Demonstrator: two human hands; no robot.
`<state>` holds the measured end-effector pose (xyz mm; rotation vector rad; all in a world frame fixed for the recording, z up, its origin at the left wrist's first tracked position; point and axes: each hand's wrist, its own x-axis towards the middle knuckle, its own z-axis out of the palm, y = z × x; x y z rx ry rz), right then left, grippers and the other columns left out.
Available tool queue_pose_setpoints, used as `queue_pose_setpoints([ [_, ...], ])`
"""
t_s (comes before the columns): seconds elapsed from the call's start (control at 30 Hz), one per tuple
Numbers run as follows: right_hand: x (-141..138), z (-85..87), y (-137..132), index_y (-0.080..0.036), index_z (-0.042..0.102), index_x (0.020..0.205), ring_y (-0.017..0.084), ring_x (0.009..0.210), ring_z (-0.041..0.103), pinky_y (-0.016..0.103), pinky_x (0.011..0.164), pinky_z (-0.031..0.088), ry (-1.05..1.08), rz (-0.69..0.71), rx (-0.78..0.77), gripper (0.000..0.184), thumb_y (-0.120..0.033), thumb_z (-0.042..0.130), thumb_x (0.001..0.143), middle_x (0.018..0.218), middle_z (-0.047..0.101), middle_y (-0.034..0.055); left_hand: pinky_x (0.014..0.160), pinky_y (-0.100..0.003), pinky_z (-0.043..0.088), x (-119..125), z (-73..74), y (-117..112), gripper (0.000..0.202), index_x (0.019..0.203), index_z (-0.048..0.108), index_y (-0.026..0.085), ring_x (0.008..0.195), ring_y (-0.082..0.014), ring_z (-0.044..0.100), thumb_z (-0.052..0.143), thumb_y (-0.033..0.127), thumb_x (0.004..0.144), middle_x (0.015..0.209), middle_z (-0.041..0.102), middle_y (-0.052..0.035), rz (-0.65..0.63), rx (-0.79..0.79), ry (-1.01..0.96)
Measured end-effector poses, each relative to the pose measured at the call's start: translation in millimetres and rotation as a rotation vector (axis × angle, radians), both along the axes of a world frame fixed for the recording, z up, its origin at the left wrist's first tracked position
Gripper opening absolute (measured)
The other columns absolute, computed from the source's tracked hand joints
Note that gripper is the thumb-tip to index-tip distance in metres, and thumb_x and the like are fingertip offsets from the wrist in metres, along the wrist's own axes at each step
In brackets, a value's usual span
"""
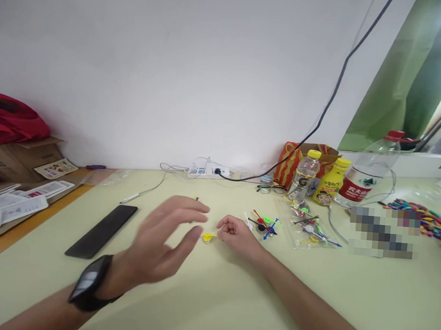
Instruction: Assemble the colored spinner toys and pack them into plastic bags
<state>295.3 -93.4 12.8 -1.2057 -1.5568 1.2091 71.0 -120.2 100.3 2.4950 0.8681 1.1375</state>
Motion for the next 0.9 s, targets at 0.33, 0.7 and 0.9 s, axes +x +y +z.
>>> queue_pose_setpoints([
  [0.33, 0, 3.4, 1, -0.019, 0.060, 0.094, 0.010, 0.058, 0.044, 0.024, 0.058, 0.032, 0.008, 0.049, -0.059, 0.019, -0.028, 0.063, 0.078, 0.066, 0.050, -0.0065, 0.094, -0.048, 0.052, -18, -66.4, 27, 0.032, 0.129, 0.061, 0.028, 0.110, -0.0305, 0.066, 0.057, 0.022, 0.098, 0.118, 0.072, -0.0082, -0.091, 0.030, 0.390],
  [0.7, 1, -8.5, 7, -0.018, 0.061, 0.092, 0.013, 0.065, 0.053, 0.024, 0.062, 0.040, -0.038, 0.034, 0.007, 0.019, -0.026, 0.067, 0.075, 0.070, 0.057, -0.0036, 0.105, -0.049, 0.048, -15, -73.1, 31, 0.022, 0.113, 0.064, 0.028, 0.116, -0.0288, 0.063, 0.065, 0.022, 0.091, 0.122, 0.069, -0.0063, -0.102, -0.116, 0.271],
  [0.9, 4, -0.5, -5, -0.021, 0.056, 0.093, 0.009, 0.055, 0.049, 0.023, 0.048, 0.033, -0.029, -0.034, -0.014, 0.032, -0.049, 0.066, 0.085, 0.091, 0.060, 0.0005, 0.114, -0.047, 0.043, -18, -72.2, 29, 0.037, 0.133, 0.057, 0.030, 0.131, -0.0272, 0.054, 0.065, 0.030, 0.096, 0.139, 0.060, -0.0062, -0.042, -0.194, 0.115],
])
